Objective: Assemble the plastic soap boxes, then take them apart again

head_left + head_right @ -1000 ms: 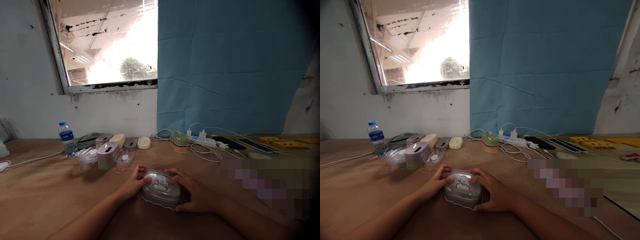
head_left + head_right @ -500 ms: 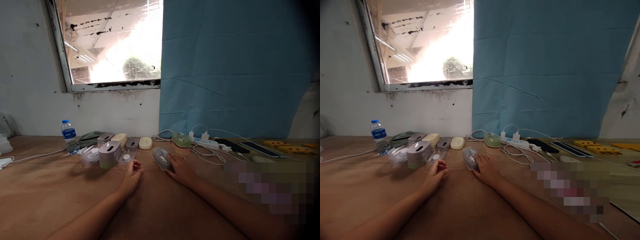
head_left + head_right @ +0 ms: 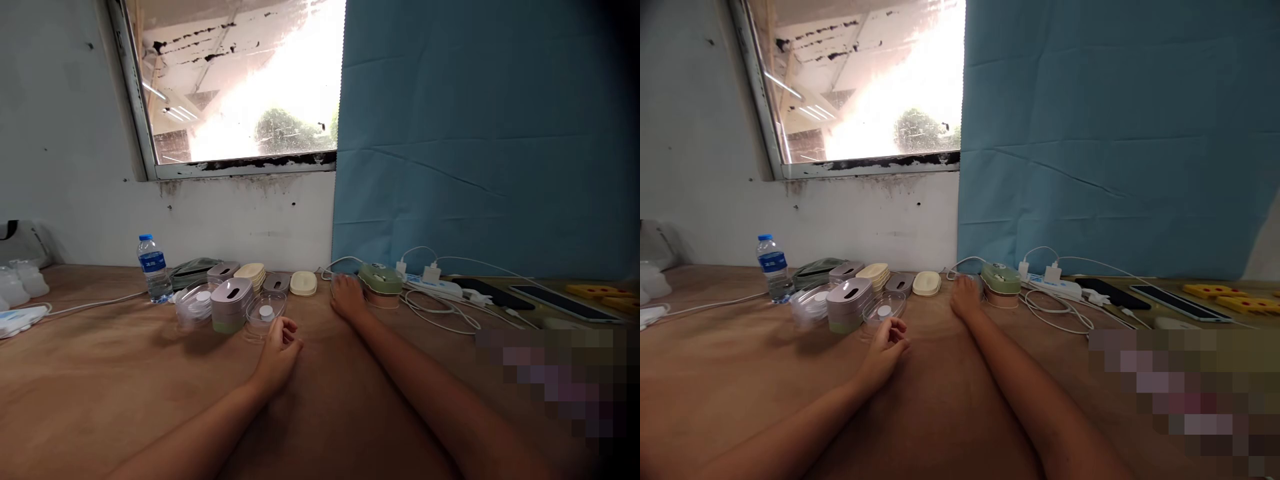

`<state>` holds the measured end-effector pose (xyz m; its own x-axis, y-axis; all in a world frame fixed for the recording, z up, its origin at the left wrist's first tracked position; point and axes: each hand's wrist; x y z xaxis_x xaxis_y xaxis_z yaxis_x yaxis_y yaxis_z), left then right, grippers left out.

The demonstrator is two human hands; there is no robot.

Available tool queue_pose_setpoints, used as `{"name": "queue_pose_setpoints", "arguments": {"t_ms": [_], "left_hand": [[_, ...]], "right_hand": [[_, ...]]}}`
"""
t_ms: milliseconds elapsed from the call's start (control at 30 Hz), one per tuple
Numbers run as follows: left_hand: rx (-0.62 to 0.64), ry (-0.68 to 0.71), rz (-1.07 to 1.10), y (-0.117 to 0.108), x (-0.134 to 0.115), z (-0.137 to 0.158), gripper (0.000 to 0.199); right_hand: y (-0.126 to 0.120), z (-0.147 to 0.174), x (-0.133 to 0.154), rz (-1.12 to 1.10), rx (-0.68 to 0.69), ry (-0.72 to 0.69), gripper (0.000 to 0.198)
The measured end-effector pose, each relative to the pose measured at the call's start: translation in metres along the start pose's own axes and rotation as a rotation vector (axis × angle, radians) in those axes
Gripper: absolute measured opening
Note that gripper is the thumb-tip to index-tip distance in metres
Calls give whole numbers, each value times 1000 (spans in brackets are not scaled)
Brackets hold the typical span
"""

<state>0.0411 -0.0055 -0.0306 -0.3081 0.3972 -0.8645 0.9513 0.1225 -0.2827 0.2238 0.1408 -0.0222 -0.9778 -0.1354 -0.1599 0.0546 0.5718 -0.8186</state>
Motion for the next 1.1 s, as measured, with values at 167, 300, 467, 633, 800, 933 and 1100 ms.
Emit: {"name": "queue_pose_setpoints", "arguments": {"t_ms": [167, 300, 467, 633, 800, 933, 1100], "left_hand": [[-16, 140, -170, -8, -2, -4, 14], [-32, 290, -407, -25, -2, -13, 12], [-90, 323, -571, -44, 9, -26, 11], [-113, 337, -676, -54, 15, -32, 8], [-38, 340, -752, -59, 18, -33, 11], [55, 308, -756, -63, 20, -34, 16], [178, 208, -743, -66, 21, -32, 20]], "right_hand": [[11, -13, 41, -137, 8, -148, 28], [23, -22, 62, -258, 33, -167, 25], [23, -22, 57, -427, 4, -153, 26], [2, 7, 40, -590, -71, -206, 23], [-32, 66, 8, -691, -35, -412, 20], [-60, 105, -26, -717, 59, -647, 20], [-81, 131, -58, -740, 205, -706, 26]]}}
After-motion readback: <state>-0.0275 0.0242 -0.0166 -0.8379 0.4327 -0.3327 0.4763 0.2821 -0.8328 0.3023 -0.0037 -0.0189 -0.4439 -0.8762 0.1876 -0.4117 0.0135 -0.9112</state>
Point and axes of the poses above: each hand's wrist, its own z-axis away from the middle knuckle, its own y-axis out of the palm, x = y × z, and after that the axes turned 2 degrees about z, right-handed
